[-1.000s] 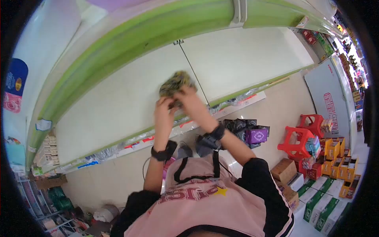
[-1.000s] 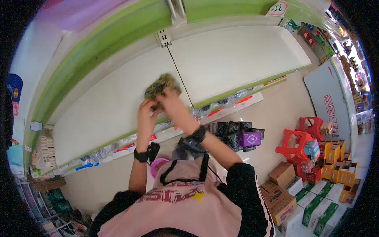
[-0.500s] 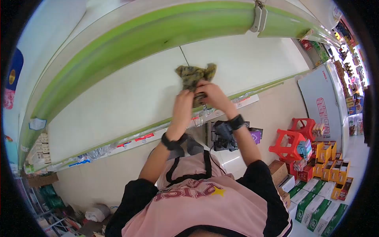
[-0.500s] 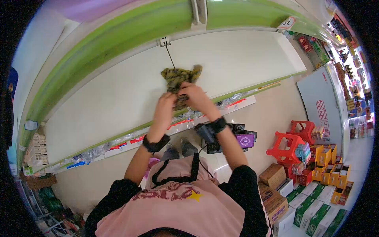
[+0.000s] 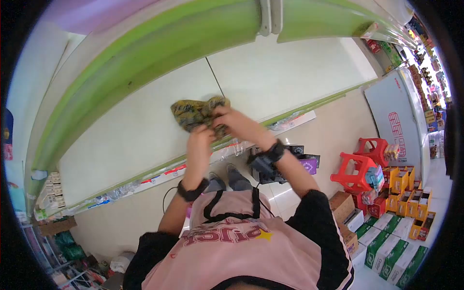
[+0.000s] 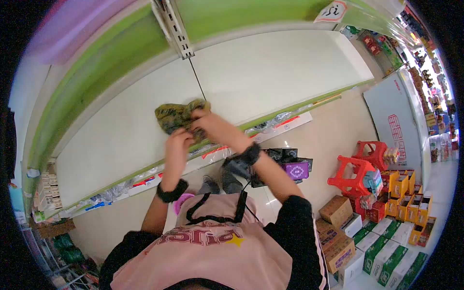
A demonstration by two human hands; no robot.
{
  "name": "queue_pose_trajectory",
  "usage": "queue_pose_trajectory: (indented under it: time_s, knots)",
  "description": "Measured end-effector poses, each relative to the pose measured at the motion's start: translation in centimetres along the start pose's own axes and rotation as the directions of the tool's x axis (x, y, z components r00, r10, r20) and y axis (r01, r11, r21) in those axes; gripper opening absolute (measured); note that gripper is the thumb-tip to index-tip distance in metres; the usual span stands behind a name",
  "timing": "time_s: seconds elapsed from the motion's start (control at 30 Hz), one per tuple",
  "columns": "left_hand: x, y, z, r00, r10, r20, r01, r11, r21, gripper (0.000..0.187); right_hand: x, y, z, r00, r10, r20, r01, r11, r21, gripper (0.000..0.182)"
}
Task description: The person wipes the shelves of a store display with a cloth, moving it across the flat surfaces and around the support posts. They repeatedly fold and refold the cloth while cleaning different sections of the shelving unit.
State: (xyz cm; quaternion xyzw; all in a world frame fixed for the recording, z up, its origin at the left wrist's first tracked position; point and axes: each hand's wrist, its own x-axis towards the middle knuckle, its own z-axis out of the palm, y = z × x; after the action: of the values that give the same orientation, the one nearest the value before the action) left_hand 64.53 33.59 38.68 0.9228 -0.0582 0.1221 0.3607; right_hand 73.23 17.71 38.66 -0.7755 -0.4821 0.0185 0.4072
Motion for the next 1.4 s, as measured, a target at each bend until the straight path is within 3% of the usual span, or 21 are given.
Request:
queue_pose_trajectory:
  time_s: [0.03,0.1,0.17,0.23,0.27,0.4,0.47,0.5,0.53,0.57,0.6,0.63,0.67,0.7,0.77,0.9,1.03,1.17,1.23,1.33,1.4]
  knots:
    - [1.4,1.3,2.5,0.996,0.079,0.034,-0.082,0.992,0.095,0.011,-1.5,1.6,-1.8,0.999,-0.03,-0.029,0.028,0.998,-0.06,0.033]
    - [4.0,5.0,6.6,0.973,0.232,0.017,-0.232,0.968,0.097,0.008,-4.2,2.9,-7.3,0.987,0.116,0.109,-0.11,0.992,-0.062,0.038]
    - [6.0,7.8,9.9,0.957,0.288,0.035,-0.289,0.957,0.037,0.006,-7.0,4.4,-10.8,0.973,0.222,0.061,-0.218,0.974,-0.068,0.035]
    - [7.1,9.8,11.8,0.958,0.281,0.052,-0.285,0.937,0.201,0.006,-7.8,4.3,-11.9,0.967,0.251,0.046,-0.245,0.963,-0.115,0.034]
    - [7.1,10.1,11.8,0.964,0.22,0.149,-0.251,0.938,0.24,0.007,-8.0,4.1,-11.8,0.955,0.295,0.019,-0.289,0.945,-0.153,0.032]
    - [5.6,7.0,9.1,0.967,0.246,0.058,-0.251,0.964,0.085,0.01,-6.3,2.6,-8.9,0.977,0.214,-0.02,-0.213,0.955,-0.208,0.033]
    - [4.1,4.7,6.9,0.992,0.129,0.005,-0.128,0.985,0.118,0.014,-4.0,0.9,-6.2,0.983,0.181,0.018,-0.176,0.973,-0.151,0.035]
    - [3.1,3.4,4.6,0.986,0.165,0.027,-0.167,0.983,0.083,0.012,-2.8,0.5,-4.8,0.976,0.209,0.059,-0.19,0.954,-0.23,0.033]
    - [1.9,0.8,4.1,0.967,0.241,-0.077,-0.235,0.969,0.082,0.014,-1.9,0.7,-2.7,0.991,0.122,0.048,-0.111,0.977,-0.183,0.032]
    - [0.8,-0.7,2.5,0.985,0.162,-0.053,-0.155,0.982,0.11,0.018,-0.4,-0.1,-0.8,0.998,0.038,0.041,-0.034,0.995,-0.091,0.031]
    - [0.5,-1.2,-0.4,0.995,0.044,0.088,-0.065,0.965,0.253,0.016,0.7,-1.2,1.2,0.999,0.039,0.027,-0.035,0.992,-0.123,0.031]
    - [-0.5,-2.6,-1.7,1.0,-0.003,0.024,-0.003,0.976,0.217,0.01,1.8,-1.6,3.1,1.0,0.016,0.016,-0.014,0.994,-0.112,0.03]
    - [-1.9,-4.5,-2.0,0.982,0.058,-0.18,-0.031,0.988,0.152,0.006,2.9,-2.6,4.6,1.0,-0.002,-0.02,0.0,0.996,-0.092,0.024]
    - [-1.9,-3.2,-4.7,0.997,-0.08,-0.024,0.083,0.97,0.229,0.005,3.5,-3.3,6.2,0.999,-0.008,-0.051,0.001,0.989,-0.145,0.018]
    - [-2.7,-3.0,-5.1,0.996,-0.041,-0.084,0.06,0.971,0.232,0.005,3.9,-4.6,6.9,0.998,-0.001,-0.06,-0.01,0.983,-0.184,0.027]
    - [-1.8,0.1,-2.8,0.999,-0.03,-0.04,0.042,0.942,0.334,0.008,2.8,-1.9,2.7,0.995,-0.071,0.071,0.072,0.997,-0.011,0.029]
    - [1.7,3.7,3.7,0.984,0.158,-0.076,-0.143,0.974,0.176,0.007,-1.1,2.2,-4.9,0.964,0.043,0.263,-0.043,0.999,-0.006,0.035]
    - [7.1,8.7,10.8,0.944,0.329,-0.01,-0.327,0.94,0.094,0.009,-7.0,5.4,-12.5,0.981,0.139,0.132,-0.12,0.982,-0.147,0.037]
    - [9.5,11.4,14.5,0.949,0.307,0.066,-0.311,0.948,0.069,0.009,-9.9,6.7,-16.1,0.94,0.323,0.109,-0.304,0.939,-0.161,0.034]
    - [10.8,14.1,17.9,0.923,0.384,-0.007,-0.384,0.923,0.018,0.009,-13.5,8.4,-18.7,0.902,0.428,-0.06,-0.432,0.89,-0.148,0.029]
    - [10.6,14.6,18.1,0.914,0.404,0.03,-0.404,0.902,0.15,0.009,-13.5,7.6,-17.9,0.913,0.4,-0.086,-0.409,0.886,-0.219,0.028]
